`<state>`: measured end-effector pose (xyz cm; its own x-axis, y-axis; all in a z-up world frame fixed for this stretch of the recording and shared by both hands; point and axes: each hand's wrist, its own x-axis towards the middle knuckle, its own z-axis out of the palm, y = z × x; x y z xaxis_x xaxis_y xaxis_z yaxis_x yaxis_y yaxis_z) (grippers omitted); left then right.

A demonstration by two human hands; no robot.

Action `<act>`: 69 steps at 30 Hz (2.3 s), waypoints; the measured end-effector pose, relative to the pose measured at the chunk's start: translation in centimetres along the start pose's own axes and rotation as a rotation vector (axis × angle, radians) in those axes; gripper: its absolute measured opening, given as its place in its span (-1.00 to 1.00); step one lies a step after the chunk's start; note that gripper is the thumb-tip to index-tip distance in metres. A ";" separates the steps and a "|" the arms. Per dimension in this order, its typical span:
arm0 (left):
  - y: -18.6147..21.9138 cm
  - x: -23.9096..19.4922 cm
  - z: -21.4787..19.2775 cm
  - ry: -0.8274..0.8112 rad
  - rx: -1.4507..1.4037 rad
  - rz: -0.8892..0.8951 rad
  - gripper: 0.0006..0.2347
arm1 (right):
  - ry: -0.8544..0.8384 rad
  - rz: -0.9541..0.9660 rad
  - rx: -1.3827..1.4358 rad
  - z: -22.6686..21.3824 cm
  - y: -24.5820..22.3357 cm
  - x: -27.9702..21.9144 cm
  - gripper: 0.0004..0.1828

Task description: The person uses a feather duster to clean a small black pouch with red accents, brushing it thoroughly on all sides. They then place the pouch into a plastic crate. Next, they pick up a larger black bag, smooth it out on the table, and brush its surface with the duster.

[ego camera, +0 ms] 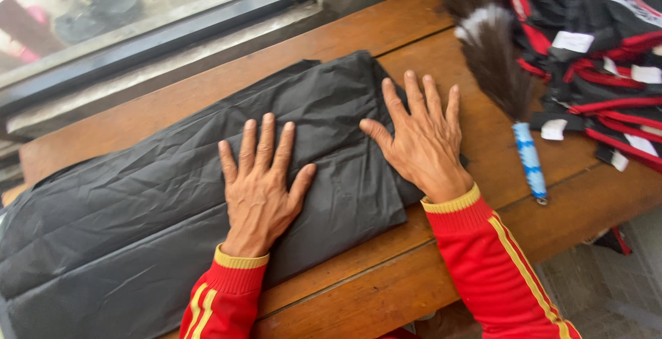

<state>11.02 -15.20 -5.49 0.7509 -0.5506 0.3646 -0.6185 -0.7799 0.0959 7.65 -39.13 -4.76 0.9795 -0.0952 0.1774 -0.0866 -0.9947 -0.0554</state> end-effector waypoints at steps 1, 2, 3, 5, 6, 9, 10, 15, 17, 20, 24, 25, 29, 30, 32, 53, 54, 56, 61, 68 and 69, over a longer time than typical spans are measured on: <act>0.1 0.0 0.2 -0.018 0.001 -0.017 -0.47 | 0.107 0.008 -0.059 0.1 0.7 0.0 -0.24; 0.1 -0.1 0.3 -0.037 0.009 -0.037 -0.47 | 0.213 0.013 -0.114 0.4 1.3 0.1 -0.28; 0.4 0.2 0.4 -0.035 0.006 -0.020 -0.47 | 0.217 0.029 -0.118 -0.5 0.7 0.1 -0.28; 0.6 0.5 0.4 -0.081 -0.013 -0.066 -0.45 | 0.349 -0.080 0.029 -2.3 -0.8 1.0 -0.30; 0.8 0.7 0.6 -0.077 -0.003 -0.083 -0.45 | 0.351 -0.098 0.038 -2.6 -1.8 0.7 -0.30; 0.8 1.2 1.2 -0.044 0.019 -0.068 -0.44 | 0.334 -0.283 0.283 -2.8 -4.6 0.0 -0.33; 0.8 1.4 1.4 -0.050 0.016 -0.061 -0.45 | 0.208 -0.319 0.289 -2.3 -5.0 -0.3 -0.27; -1.4 2.2 1.4 0.001 0.013 -0.081 -0.60 | 0.028 -0.358 0.155 1.2 -3.4 0.0 -0.18; -3.2 2.4 1.4 -0.132 0.022 -0.223 -0.55 | -0.080 -0.285 0.078 0.4 -2.1 0.5 -0.19; -5.5 1.2 0.0 -0.235 -0.005 -0.264 -0.52 | -0.236 -0.178 0.058 -0.9 0.2 0.7 -0.16; -7.2 0.0 -0.2 -0.188 -0.012 -0.218 -0.50 | -0.274 -0.084 -0.012 -2.5 -0.6 -0.2 -0.24; -7.5 0.1 0.0 -0.130 -0.021 -0.207 -0.50 | -0.120 -0.124 -0.083 -2.6 -1.7 -0.4 -0.27; -9.2 1.3 1.1 0.034 -0.048 -0.216 -0.52 | -0.025 -0.241 -0.058 -1.9 -6.7 0.2 -0.16; -9.7 1.5 1.3 0.037 -0.049 -0.213 -0.52 | -0.022 -0.239 -0.060 -1.3 -7.4 0.3 -0.16; -10.8 1.5 1.7 0.085 -0.071 -0.204 -0.59 | 0.068 -0.338 -0.036 0.0 -9.1 0.5 -0.12; -7.1 1.4 -2.7 0.100 -0.091 -0.136 -0.73 | -0.252 -0.324 -0.021 -0.4 -14.8 2.0 -0.34; -6.2 1.7 -1.5 0.101 -0.090 -0.138 -0.73 | -0.251 -0.327 -0.021 1.4 -14.3 2.1 -0.34; -4.4 2.1 1.0 0.082 -0.355 -0.210 -0.59 | 0.101 -0.352 -0.008 5.0 -13.4 2.1 -0.47; -4.9 2.0 3.5 0.117 -0.228 -0.193 -0.54 | 0.186 -0.398 0.146 3.7 -12.1 3.1 -0.47; -4.4 1.8 3.3 0.048 -0.195 -0.195 -0.47 | -0.032 -0.298 0.168 3.0 -7.6 6.1 -0.38; -4.4 1.6 3.3 0.044 -0.199 -0.191 -0.47 | -0.034 -0.292 0.167 3.0 -6.5 6.4 -0.38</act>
<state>15.71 -13.68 -8.33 0.8501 -0.3826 0.3619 -0.5033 -0.7923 0.3448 15.05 -33.18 -6.20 0.9643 0.1972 0.1766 0.2268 -0.9594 -0.1676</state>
